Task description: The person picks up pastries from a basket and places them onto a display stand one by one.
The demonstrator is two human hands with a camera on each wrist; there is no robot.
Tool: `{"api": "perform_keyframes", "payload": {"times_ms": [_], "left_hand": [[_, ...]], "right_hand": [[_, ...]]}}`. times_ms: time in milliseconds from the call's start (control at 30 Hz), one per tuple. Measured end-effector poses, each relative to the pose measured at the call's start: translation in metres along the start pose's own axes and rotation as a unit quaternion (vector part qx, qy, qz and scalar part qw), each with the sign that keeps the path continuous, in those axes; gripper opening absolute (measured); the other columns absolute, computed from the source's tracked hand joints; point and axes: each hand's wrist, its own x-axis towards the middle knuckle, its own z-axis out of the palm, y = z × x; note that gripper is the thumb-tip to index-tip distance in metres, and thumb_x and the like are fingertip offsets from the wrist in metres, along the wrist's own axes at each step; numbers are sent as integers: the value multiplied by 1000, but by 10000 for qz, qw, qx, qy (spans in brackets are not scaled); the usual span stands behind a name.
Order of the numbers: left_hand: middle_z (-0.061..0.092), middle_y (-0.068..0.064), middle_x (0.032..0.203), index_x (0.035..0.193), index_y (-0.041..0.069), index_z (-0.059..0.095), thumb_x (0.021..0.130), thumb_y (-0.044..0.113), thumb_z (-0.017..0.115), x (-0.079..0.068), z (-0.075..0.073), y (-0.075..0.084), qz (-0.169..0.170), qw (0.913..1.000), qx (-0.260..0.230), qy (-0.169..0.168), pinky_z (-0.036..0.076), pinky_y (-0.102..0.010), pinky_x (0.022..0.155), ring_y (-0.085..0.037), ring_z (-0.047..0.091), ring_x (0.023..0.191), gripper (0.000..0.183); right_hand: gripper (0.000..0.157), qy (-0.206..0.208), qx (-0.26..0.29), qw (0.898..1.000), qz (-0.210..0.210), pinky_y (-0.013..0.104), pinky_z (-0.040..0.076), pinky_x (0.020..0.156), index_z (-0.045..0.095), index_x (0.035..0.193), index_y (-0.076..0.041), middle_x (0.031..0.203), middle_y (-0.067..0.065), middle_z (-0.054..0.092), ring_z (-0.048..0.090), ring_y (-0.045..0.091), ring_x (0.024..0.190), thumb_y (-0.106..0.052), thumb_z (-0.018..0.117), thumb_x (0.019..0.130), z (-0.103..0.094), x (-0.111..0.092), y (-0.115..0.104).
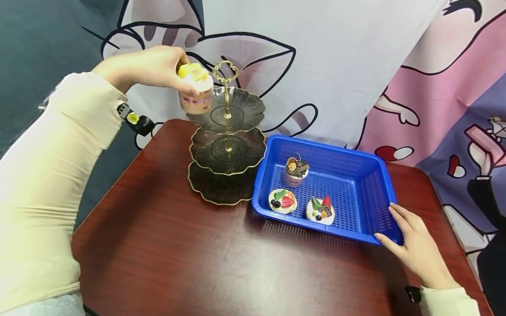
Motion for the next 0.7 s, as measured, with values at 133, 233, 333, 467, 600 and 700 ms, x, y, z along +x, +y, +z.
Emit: {"api": "perform_keyframes", "payload": {"times_ms": [133, 233, 333, 467, 600, 700], "left_hand": [[54, -15, 102, 116, -9, 50, 79, 38, 72, 12, 4, -3, -30, 10000, -49, 52, 37, -32, 68, -23, 47, 87, 64], [53, -17, 106, 118, -9, 49, 80, 39, 71, 20, 8, -5, -83, 9998, -181, 17, 37, -33, 70, -24, 47, 90, 65], [54, -18, 108, 120, -10, 48, 81, 37, 70, 25, 11, -5, -89, 9995, -301, 3, 37, -33, 72, -24, 47, 91, 65], [54, -17, 109, 121, -9, 47, 81, 35, 71, 31, 13, -4, -21, 9991, -412, 4, 37, -30, 72, -23, 47, 91, 65], [54, -15, 111, 124, -7, 45, 81, 36, 71, 34, 15, -1, 62, 9987, -499, -69, 37, -28, 73, -21, 47, 93, 66], [55, -14, 111, 124, -5, 45, 81, 33, 72, 38, 16, 2, 181, 9978, -628, -138, 38, -25, 73, -19, 48, 93, 64]], "right_hand": [[81, 44, 13, 10000, -24, 70, 27, 101, 39, 142, 4, 142, 29, 38, 32, 47, 128, -36, 74, 82, 0, -1, 1], [80, 80, 34, 9999, -49, 69, 27, 101, 40, 142, 4, 142, 29, 38, 32, 47, 127, -35, 74, 81, 1, -2, 1], [80, 112, 35, 9999, -82, 68, 27, 102, 41, 141, 4, 141, 29, 39, 34, 47, 126, -35, 75, 81, 1, -2, 0], [80, 114, 34, 9999, -72, 69, 29, 101, 41, 142, 3, 141, 28, 39, 34, 46, 126, -35, 75, 81, 1, -3, -2], [79, 119, 34, 9999, -41, 69, 29, 99, 41, 142, 3, 141, 28, 39, 33, 46, 127, -35, 75, 81, -1, -5, -3], [79, 131, 23, 9999, -23, 69, 29, 100, 41, 142, 3, 141, 28, 39, 33, 46, 127, -34, 75, 81, -3, -7, -3]]}}
